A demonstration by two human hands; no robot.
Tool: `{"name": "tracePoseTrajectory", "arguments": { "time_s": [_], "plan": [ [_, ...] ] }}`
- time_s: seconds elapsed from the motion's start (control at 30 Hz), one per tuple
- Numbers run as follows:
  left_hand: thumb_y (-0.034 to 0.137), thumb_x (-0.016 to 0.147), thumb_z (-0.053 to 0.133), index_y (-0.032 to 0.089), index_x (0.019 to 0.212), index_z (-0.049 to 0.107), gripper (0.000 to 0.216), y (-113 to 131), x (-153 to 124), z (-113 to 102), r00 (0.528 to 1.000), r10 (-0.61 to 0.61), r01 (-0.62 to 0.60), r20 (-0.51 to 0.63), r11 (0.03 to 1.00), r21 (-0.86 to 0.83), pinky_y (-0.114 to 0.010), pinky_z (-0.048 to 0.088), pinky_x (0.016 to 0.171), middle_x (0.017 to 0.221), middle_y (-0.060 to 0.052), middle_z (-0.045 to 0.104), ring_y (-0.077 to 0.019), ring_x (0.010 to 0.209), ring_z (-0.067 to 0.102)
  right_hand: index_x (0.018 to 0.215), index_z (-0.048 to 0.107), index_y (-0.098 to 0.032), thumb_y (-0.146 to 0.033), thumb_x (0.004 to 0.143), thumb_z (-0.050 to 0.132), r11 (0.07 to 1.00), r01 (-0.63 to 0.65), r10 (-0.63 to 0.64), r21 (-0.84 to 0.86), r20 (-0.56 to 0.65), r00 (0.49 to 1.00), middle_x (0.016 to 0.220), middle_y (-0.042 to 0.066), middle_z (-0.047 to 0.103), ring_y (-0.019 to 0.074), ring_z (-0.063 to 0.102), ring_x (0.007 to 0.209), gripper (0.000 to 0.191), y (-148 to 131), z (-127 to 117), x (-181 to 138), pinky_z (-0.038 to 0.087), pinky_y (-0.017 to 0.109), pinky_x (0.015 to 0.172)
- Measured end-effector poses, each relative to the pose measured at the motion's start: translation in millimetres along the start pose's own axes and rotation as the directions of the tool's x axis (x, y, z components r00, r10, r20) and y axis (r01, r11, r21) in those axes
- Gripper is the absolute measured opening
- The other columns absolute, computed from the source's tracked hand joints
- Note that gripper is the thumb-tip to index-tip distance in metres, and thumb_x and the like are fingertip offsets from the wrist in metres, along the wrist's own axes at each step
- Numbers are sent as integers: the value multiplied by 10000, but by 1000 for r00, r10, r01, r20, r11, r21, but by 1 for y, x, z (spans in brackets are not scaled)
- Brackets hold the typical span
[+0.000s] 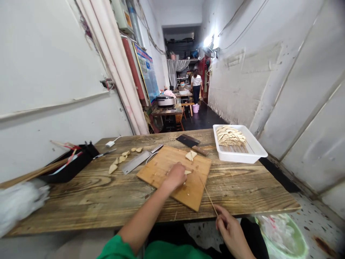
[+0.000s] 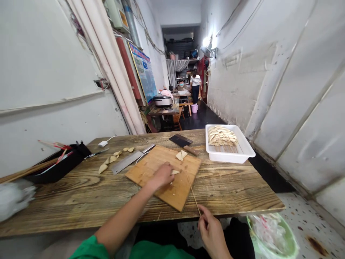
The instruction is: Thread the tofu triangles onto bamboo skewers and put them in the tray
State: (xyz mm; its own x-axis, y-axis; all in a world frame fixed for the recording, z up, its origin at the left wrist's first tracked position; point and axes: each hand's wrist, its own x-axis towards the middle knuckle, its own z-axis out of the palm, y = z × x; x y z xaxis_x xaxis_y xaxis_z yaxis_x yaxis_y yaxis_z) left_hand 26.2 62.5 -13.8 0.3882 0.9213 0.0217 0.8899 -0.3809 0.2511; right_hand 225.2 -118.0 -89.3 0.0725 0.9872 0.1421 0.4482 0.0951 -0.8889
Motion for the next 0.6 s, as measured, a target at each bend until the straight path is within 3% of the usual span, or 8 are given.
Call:
{"name": "tracePoseTrajectory", "arguments": {
  "time_s": [0.1,0.2,0.3,0.37,0.43,0.5,0.53,0.6],
  "plan": [
    [221,744,468,87,806,643,229,-8,4,-4,1000,12,-13,-13,999,-46,-336,375,859,899,-178,615,-246,909,547,1096,559,-146,-309,812,433,1000,18,-17,23,-17,1000,543,-24,546,142,537,485,351,-1,0,0,439,224,493],
    [237,767,468,103,757,631,212,-16,11,-7,996,-88,77,-20,943,-322,-340,391,861,883,-161,630,-241,919,558,1110,556,-163,-313,820,449,998,57,-57,37,-14,998,548,-25,558,137,543,488,343,-2,0,-1,440,215,488],
    [214,808,438,101,807,616,210,-19,15,-5,985,-169,156,44,738,-657,-300,467,748,800,-112,644,-183,782,607,1115,554,-168,-341,833,445,996,68,-67,57,-5,998,532,-29,549,132,529,471,349,-2,2,-1,426,209,467],
    [187,828,436,93,875,592,188,-19,14,-3,975,-203,178,91,470,-864,-272,496,705,802,-93,647,-143,720,622,1112,556,-161,-370,842,431,996,54,-53,75,-9,999,520,-29,540,129,514,457,363,-4,4,-2,410,204,445],
    [157,809,499,88,881,573,125,-18,11,-1,966,-223,149,134,53,-987,-256,506,736,843,-95,646,-127,756,628,1107,559,-155,-389,842,432,995,40,-39,93,-14,999,514,-26,539,127,504,446,375,-7,6,-2,395,199,425],
    [133,784,552,86,858,572,90,-19,7,0,954,-239,90,179,-343,-935,-241,504,777,870,-100,644,-124,812,625,1098,566,-154,-394,837,442,993,38,-37,114,-16,999,509,-24,542,126,505,442,375,-9,7,-2,393,197,422],
    [121,783,557,83,845,575,76,-19,5,0,944,-254,61,212,-496,-866,-238,505,786,869,-102,643,-125,822,624,1093,569,-155,-393,836,446,991,40,-39,126,-15,999,506,-23,542,127,508,442,372,-11,8,-2,397,198,425],
    [87,800,527,75,844,581,71,-19,1,1,919,-298,18,257,-621,-783,-222,506,794,865,-96,642,-114,814,624,1091,573,-158,-393,836,447,988,40,-39,149,-10,999,507,-22,544,129,517,451,368,-13,9,-2,410,202,437]
  ]
}}
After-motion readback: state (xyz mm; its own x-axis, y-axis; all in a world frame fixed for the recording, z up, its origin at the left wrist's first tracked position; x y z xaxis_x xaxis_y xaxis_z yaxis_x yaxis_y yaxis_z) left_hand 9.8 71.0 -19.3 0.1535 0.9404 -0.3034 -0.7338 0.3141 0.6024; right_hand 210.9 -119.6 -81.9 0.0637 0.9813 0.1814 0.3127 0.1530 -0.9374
